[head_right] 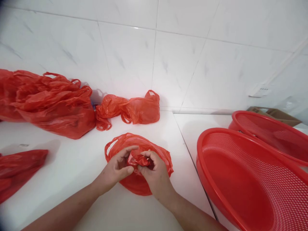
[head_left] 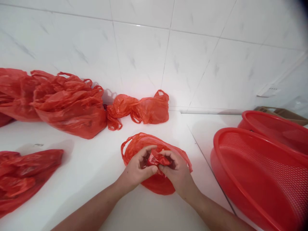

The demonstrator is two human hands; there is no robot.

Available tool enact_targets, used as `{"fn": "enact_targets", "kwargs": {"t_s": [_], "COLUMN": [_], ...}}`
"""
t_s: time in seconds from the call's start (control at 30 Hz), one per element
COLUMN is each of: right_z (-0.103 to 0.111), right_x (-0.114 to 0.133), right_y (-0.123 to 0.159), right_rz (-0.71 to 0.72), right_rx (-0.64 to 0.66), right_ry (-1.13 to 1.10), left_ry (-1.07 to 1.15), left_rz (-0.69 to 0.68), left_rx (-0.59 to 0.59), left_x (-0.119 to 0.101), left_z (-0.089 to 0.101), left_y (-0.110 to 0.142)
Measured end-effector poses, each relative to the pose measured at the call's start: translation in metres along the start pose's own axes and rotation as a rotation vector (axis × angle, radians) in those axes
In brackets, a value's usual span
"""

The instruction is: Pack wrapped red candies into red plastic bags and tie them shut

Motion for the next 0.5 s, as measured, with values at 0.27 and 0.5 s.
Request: {"fn": "enact_targets", "kwargs": {"t_s": [0.27,0.5], "right_z": [-0.0022,0.0034], "right_x": [-0.0009,-0.0012], "right_y": [0.0036,0.0029], "right_rz": [-0.009,-0.037], "right_rx": [-0.037,0.038], "right_ry": [0.01,0.008], "left_ry": [0.112,0.093], "left_rz": [0.081,0.09], "left_rx": [-0.091,-0.076], "left_x": [-0.0053,-0.0031], "left_z": [-0.0006,-0.0035], "left_y": [-0.002,-0.0002]}}
Point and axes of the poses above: each hand's wrist, its own y-axis away from the middle knuckle, its own z-axis out of the back of the hand, x = y × z, the point moved 1 cm from there along -y, towards the middle knuckle, and after that the axes turned 11 degrees about x, right-handed, at the moved point
